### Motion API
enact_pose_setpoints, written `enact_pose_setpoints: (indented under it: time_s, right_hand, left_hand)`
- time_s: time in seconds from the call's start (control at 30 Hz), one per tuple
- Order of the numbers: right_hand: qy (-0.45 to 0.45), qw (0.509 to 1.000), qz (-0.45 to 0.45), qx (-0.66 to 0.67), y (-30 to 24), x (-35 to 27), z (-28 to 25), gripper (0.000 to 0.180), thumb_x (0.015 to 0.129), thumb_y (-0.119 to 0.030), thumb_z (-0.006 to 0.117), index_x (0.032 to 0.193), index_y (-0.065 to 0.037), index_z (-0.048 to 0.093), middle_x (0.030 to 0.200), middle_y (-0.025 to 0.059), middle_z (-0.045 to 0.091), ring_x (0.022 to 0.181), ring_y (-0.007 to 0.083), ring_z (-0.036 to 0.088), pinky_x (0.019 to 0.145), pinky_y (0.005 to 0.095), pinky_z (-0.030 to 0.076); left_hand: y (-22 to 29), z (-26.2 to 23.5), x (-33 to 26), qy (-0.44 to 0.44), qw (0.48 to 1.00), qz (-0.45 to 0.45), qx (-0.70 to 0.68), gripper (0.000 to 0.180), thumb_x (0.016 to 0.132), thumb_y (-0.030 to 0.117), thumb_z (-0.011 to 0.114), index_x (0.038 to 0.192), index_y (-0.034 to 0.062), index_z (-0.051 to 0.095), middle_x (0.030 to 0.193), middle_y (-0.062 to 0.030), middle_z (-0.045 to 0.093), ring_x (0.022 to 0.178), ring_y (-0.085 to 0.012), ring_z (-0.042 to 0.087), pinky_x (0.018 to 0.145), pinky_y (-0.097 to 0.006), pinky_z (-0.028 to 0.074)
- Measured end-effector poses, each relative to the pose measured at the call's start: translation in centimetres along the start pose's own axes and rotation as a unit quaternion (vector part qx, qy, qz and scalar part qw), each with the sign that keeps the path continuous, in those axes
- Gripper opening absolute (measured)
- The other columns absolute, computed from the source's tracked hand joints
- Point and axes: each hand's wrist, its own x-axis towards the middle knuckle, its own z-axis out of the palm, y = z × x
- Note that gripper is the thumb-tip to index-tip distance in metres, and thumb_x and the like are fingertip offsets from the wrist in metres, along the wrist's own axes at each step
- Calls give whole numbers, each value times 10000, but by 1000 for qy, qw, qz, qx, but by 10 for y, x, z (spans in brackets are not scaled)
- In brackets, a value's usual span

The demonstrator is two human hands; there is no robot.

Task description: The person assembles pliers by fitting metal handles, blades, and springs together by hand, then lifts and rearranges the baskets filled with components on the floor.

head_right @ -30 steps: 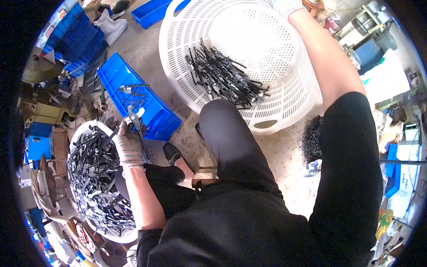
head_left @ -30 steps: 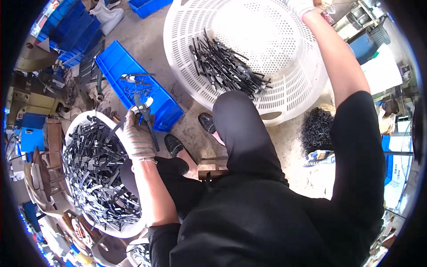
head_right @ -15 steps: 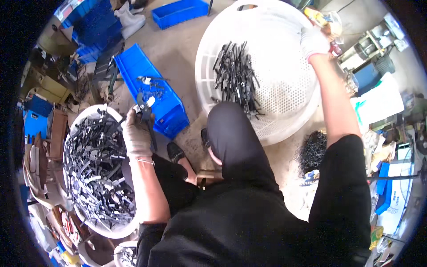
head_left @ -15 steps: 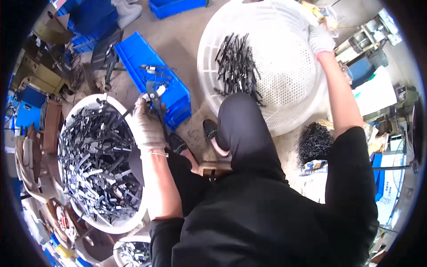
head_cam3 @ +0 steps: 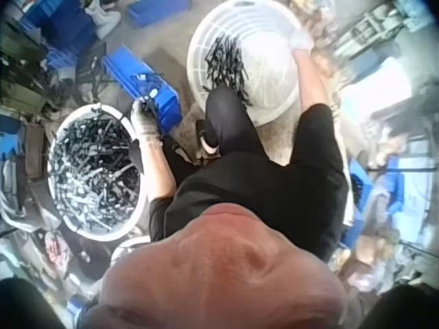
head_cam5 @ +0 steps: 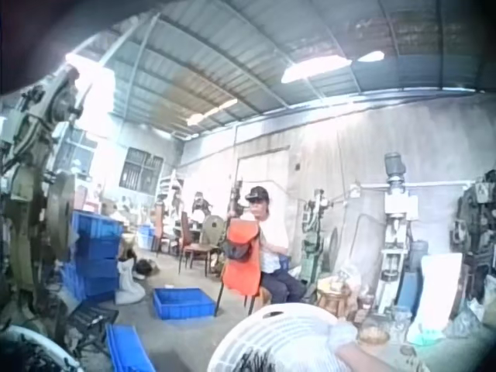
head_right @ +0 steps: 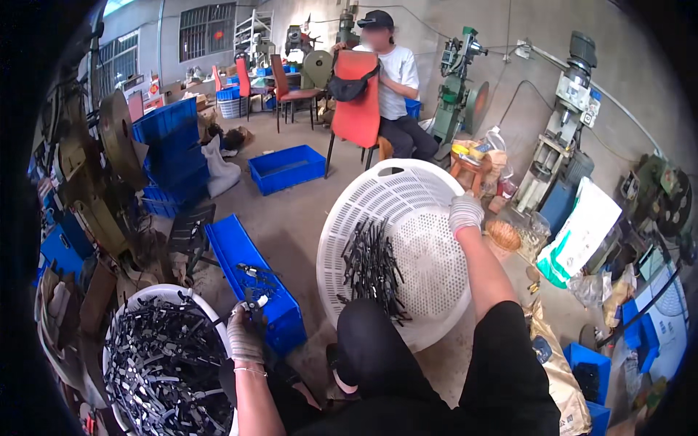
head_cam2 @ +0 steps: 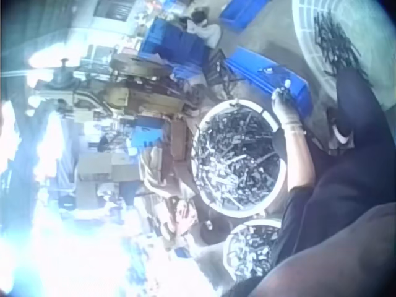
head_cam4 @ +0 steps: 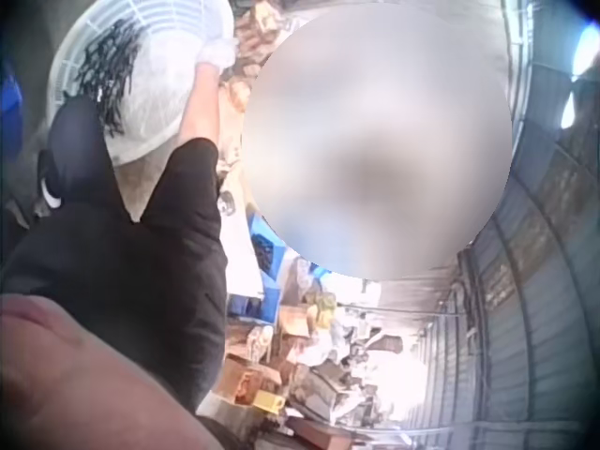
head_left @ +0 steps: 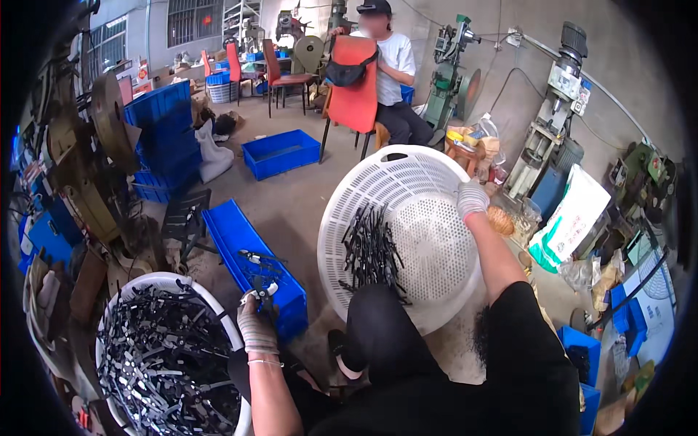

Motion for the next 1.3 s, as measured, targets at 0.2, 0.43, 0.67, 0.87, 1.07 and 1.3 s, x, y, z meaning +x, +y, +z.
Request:
enact_pose_setpoints:
  time_s: [0.2, 0.43, 0.67, 0.87, 1.07, 1.3]
  right_hand:
    - [20, 998, -42, -52, 18, 4, 3, 381, 875, -250, 453, 1096, 29, 589, 1004, 271, 631, 960, 399, 621, 843, 447, 481]
    - [44, 961, -188, -197, 35, -24, -16, 306, 865, -163, 450, 992, 14, 666, 997, 237, 640, 928, 374, 646, 793, 446, 520]
    - [13, 957, -171, -235, 30, -31, -33, 309, 873, -153, 448, 996, 41, 654, 967, 250, 644, 881, 391, 647, 800, 428, 531]
    - [34, 977, -120, -171, 46, -17, -15, 303, 869, -140, 454, 1002, 57, 643, 989, 255, 636, 895, 387, 644, 788, 432, 533]
    - [25, 965, -153, -213, 22, -40, -44, 240, 804, -23, 539, 991, -37, 689, 1008, 222, 639, 893, 344, 659, 766, 404, 540]
    - [39, 962, -162, -217, 32, -35, -42, 245, 808, -36, 517, 989, -25, 682, 975, 239, 643, 937, 344, 648, 801, 411, 523]
  left_hand:
    - [-2, 1, 7, 31, 999, -9, 9, 149, 884, 315, 593, 959, 186, 603, 859, 35, 612, 842, -175, 594, 687, -380, 451]
    - [-14, -27, 26, 11, 1000, -9, 23, 128, 889, 249, 582, 1004, 194, 563, 934, 16, 602, 839, -192, 586, 629, -380, 476]
    - [-20, -34, 26, 20, 999, -42, 26, 164, 877, 252, 597, 1024, 189, 562, 974, 15, 579, 892, -188, 552, 672, -402, 459]
    - [-15, -20, 16, 40, 998, -44, 31, 160, 881, 251, 594, 1028, 196, 560, 953, 18, 568, 894, -186, 548, 686, -402, 447]
    - [-11, -21, 8, 27, 998, -44, 18, 146, 897, 245, 583, 1026, 180, 566, 972, 14, 598, 903, -185, 558, 714, -406, 454]
    - [-11, -10, 7, 33, 999, -23, 35, 159, 901, 289, 572, 1000, 165, 580, 907, -8, 613, 847, -197, 576, 669, -379, 453]
